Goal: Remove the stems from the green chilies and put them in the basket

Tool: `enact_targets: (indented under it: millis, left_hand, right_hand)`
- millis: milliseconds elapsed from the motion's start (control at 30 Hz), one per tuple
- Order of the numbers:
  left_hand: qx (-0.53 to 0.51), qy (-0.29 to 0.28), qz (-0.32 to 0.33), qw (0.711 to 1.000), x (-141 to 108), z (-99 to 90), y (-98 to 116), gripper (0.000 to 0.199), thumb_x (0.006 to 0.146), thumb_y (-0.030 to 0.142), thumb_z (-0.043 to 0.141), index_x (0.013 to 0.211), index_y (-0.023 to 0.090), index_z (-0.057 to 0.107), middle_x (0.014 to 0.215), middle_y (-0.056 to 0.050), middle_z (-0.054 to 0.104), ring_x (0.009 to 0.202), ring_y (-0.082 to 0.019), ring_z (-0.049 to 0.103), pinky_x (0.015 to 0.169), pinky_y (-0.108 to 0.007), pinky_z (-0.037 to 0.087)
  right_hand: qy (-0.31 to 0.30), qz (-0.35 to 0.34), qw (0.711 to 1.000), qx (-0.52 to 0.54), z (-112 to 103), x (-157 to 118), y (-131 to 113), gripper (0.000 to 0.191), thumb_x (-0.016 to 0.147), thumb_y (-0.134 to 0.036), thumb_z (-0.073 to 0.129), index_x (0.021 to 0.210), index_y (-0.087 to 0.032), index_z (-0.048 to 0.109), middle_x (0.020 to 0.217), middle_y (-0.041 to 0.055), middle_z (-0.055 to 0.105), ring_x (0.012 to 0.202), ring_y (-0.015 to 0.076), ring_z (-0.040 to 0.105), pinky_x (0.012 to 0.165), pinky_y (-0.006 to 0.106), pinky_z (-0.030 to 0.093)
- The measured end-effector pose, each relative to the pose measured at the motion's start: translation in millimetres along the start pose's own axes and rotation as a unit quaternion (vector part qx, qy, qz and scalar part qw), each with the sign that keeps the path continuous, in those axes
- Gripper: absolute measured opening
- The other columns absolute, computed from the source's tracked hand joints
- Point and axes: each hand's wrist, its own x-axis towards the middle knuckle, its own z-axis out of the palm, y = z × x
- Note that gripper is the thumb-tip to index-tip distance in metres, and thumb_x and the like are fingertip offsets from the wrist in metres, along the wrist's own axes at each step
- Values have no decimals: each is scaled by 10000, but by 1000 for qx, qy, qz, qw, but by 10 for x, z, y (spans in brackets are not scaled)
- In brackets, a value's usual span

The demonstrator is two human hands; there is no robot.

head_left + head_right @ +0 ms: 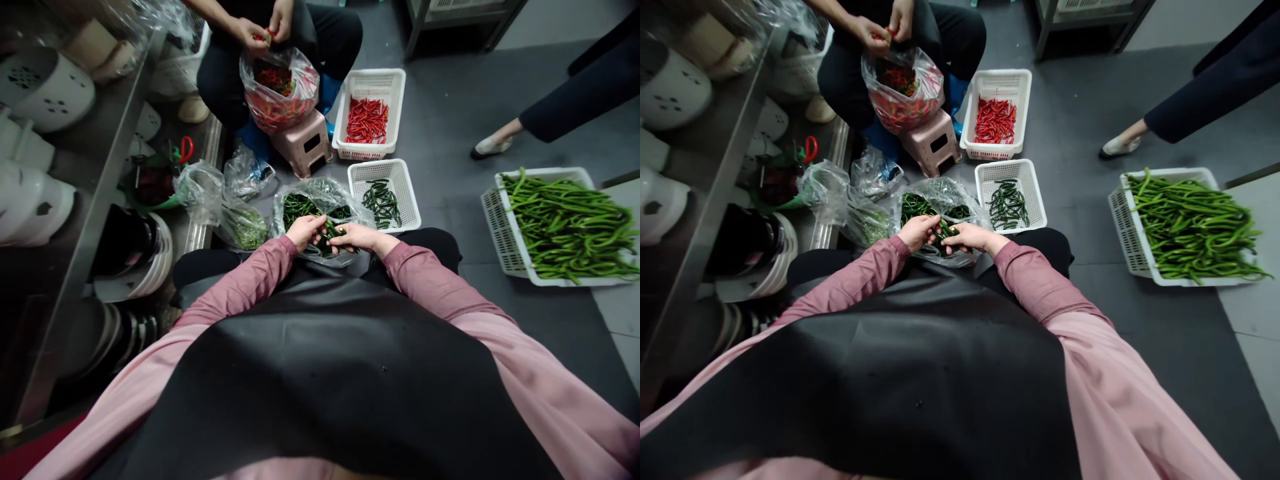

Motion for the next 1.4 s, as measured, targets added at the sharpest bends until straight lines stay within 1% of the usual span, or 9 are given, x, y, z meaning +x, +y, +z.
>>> enact_targets:
  millis: [233,433,633,800,900,1000,1100,1200,1400]
  left_hand:
    - [-19,11,-19,1000,-14,-19,-7,254,730,306,695,638,126,541,472,38,495,322,-33,362,323,-168,196]
    - [-106,-111,-175,973,-60,-19,23,305,787,296,616,559,139,489,375,64,324,282,-23,196,309,-163,125]
    - [-112,-68,-186,974,-6,-71,-26,298,820,319,600,610,151,474,416,80,308,294,-16,187,311,-148,128]
    - [132,-14,-110,985,-25,-74,-122,98,804,228,603,773,142,567,570,15,528,386,-74,451,383,-195,327]
    - [401,-19,-9,916,-147,1,-136,180,742,183,665,910,142,614,782,-48,611,638,-154,616,576,-249,460]
    - [615,31,124,778,-246,121,-109,196,799,195,594,977,132,648,1051,-144,588,906,-237,629,738,-303,465]
    - [714,-13,134,687,-200,268,-117,257,876,216,469,925,94,689,1043,-197,595,956,-293,621,756,-346,451]
    - [741,-98,118,653,-20,414,-217,275,877,245,481,929,97,707,979,-203,638,939,-306,628,754,-350,438]
    - [727,-162,135,654,292,573,-571,359,895,263,454,1178,125,625,916,-206,672,883,-303,647,734,-359,419]
  right_hand:
    - [2,9,994,-112,51,-10,-65,226,768,-334,625,848,-123,619,689,2,652,397,24,344,409,191,240]
    - [-10,-57,978,-200,40,16,-42,193,751,-311,627,849,-152,678,707,1,668,595,93,524,596,213,368]
    - [58,-60,970,-229,9,21,-46,123,750,-266,640,776,-148,667,690,12,661,646,117,550,661,238,387]
    - [119,-14,985,-123,-74,-76,-139,161,777,-295,629,825,-142,617,721,24,666,469,63,421,498,229,329]
    - [202,-57,978,4,-159,-159,-183,156,769,-281,620,807,-137,574,761,43,663,427,49,370,427,234,288]
    - [235,-69,965,92,-225,-211,-188,142,734,-245,640,762,-132,559,677,19,611,433,45,349,412,226,274]
    - [227,-31,963,140,-237,-210,-153,185,717,-254,677,733,-145,529,611,-18,542,451,44,343,412,211,256]
    - [244,0,958,150,-213,-180,-101,245,731,-306,695,714,-156,502,634,-22,527,456,40,330,417,214,259]
    - [269,3,959,94,-161,-141,-14,255,714,-335,710,716,-145,540,659,-6,540,505,58,388,427,216,279]
